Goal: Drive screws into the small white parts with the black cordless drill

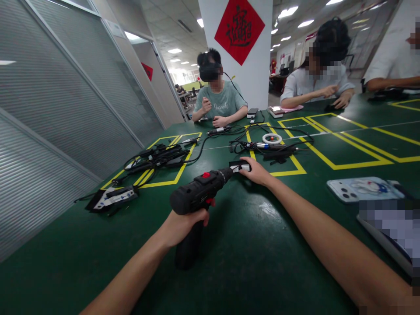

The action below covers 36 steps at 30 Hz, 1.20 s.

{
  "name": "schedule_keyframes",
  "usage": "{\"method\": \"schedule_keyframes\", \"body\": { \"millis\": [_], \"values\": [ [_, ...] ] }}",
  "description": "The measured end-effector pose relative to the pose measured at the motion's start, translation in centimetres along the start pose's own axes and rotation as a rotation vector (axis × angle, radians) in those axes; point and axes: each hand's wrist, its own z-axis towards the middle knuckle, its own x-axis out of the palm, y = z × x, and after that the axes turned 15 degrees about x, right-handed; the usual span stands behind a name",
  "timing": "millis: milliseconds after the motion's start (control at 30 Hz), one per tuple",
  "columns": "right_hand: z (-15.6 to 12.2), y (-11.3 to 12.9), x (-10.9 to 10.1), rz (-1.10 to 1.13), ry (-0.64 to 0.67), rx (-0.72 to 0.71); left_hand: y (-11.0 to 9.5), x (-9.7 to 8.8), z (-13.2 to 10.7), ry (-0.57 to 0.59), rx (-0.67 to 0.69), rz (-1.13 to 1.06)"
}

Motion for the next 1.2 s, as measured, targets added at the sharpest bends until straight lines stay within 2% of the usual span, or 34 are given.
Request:
{"method": "schedule_keyframes", "body": {
  "millis": [233, 667, 933, 1200],
  "values": [
    [-0.01, 0.00, 0.02, -0.013, -0.001, -0.005, 0.30, 0.12, -0.16, -0.023, 0.001, 0.061],
    [0.03, -0.04, 0.00, -0.007, -0.002, -0.008, -0.08, 0.10, 0.09, -0.017, 0.028, 0.021],
    [0.10, -0.12, 0.05, -0.021, -0.006, -0.018, -0.11, 0.54, -0.12, -0.072, 0.002, 0.009],
    [-0.01, -0.02, 0.05, -0.042, -0.012, -0.062, -0.44, 0.80, 0.00, -0.066, 0.044, 0.072]
  ]
}}
